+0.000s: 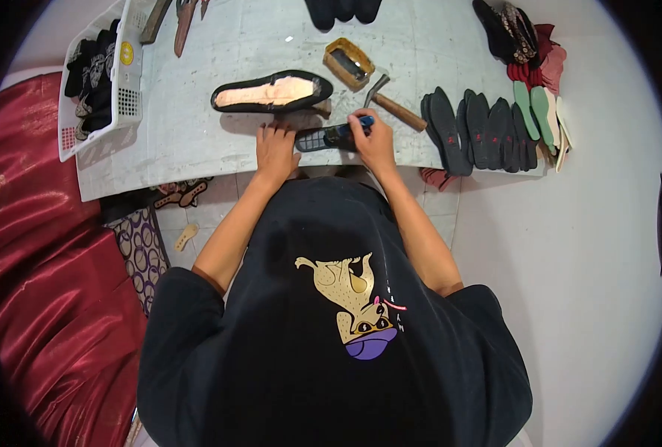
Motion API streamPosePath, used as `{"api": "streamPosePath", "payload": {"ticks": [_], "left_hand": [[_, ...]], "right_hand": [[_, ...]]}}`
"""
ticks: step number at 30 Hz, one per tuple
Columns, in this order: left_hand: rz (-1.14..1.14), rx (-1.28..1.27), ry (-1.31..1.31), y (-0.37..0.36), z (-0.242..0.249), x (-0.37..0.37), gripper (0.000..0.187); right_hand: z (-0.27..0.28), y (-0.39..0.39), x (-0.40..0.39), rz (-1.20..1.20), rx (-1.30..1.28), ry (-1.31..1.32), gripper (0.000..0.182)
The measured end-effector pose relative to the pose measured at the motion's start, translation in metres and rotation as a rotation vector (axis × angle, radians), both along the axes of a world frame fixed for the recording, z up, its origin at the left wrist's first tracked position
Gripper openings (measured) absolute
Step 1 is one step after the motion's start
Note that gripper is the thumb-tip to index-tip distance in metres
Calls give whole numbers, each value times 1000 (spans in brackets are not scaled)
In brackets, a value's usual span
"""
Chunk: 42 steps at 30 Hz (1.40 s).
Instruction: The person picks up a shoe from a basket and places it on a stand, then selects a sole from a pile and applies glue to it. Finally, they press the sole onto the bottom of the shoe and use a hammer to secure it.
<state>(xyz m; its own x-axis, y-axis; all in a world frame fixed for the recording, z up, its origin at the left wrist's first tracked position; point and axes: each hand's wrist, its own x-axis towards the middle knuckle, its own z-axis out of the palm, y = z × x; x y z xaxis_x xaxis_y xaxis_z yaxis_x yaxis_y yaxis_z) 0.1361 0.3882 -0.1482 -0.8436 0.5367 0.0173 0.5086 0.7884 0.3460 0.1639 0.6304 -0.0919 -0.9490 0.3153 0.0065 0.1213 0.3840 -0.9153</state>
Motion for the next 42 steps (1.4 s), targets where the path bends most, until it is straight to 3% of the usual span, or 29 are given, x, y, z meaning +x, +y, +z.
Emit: {"api": "streamPosePath", "payload": {"ticks": [2, 8, 11, 16, 17, 21, 26, 27, 29, 32, 38, 42], "left_hand": [[41, -135, -14, -1, 10, -10, 64], [79, -69, -57, -5, 5, -14, 65], [140, 41, -24, -11, 1, -15, 59], [22, 417, -315, -36, -5, -8, 72], [15, 462, -257, -40, -7, -7, 72], [16, 463, -257, -52, -19, -11, 67], [43, 301, -439, -54, -15, -10, 54], [54, 302, -441, -55, -15, -8, 54], [22, 263, -147, -56, -15, -7, 55], [-24, 294, -233, -58, -32, -12, 58], [-22, 278, -286, -57, -45, -14, 58], [-39, 258, -278, -55, -44, -16, 56]], "right_hand": [[-8, -23, 0, 57, 25, -7, 21], [-43, -75, -11, -7, 36, 92, 21], [-33, -76, -2, -2, 88, 28, 22], [-28, -76, 2, -18, 119, 72, 23], [-26, -77, -2, -39, 100, 63, 23], [-24, -87, -4, 1, 108, 93, 24], [-33, -79, 7, 124, 127, 37, 23], [-30, -77, 4, 102, 248, 91, 22], [-33, -77, -4, 65, 192, 108, 23], [-23, -79, -6, 31, 67, 62, 26], [-25, -77, 23, 283, 163, 152, 23], [-24, -77, 19, 149, 122, 197, 23]]}}
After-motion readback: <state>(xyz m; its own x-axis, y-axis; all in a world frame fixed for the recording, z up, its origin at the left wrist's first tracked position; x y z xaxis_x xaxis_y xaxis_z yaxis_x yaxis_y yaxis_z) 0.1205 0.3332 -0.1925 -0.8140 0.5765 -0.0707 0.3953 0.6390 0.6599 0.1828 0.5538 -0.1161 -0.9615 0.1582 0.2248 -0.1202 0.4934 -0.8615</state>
